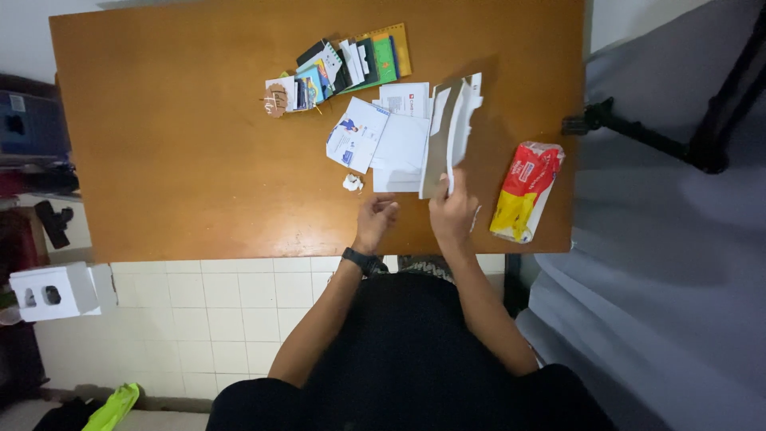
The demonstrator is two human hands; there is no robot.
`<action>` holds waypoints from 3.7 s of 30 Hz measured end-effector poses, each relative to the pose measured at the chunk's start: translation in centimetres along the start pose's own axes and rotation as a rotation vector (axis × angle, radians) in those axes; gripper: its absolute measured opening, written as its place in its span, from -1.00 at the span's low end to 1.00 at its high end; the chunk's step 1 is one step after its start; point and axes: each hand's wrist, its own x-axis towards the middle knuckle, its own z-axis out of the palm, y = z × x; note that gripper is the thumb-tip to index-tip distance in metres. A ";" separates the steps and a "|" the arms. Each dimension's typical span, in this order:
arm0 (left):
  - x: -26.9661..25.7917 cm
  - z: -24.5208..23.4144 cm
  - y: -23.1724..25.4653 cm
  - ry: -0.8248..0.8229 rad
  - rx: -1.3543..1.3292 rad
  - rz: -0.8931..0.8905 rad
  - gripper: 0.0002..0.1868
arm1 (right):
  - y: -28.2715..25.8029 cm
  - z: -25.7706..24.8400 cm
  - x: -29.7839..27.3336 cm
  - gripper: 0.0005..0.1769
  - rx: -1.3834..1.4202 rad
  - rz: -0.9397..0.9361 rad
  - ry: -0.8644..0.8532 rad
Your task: The person picks up various papers and small notebooks from a wooden table and places them one by one onto a white chair. The items include loose sheets, a document with a circular graphic, and several small booklets.
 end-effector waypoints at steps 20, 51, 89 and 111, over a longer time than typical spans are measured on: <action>-3.8 -7.1 7.7 -0.407 -0.229 0.038 -0.17 | -0.6 -2.5 -20.5 -0.95 0.470 0.368 0.172; -36.0 -25.3 -35.0 -1.235 0.926 0.054 -0.56 | -6.3 -4.2 -78.5 -0.80 1.001 1.178 0.863; -32.7 1.8 -67.5 -1.179 1.481 0.040 -0.44 | 26.9 -1.1 -83.0 -0.48 0.066 1.599 0.393; -30.3 -15.3 -71.2 -1.069 0.786 0.714 -0.63 | 28.2 1.9 -89.5 -0.35 0.246 1.311 -0.029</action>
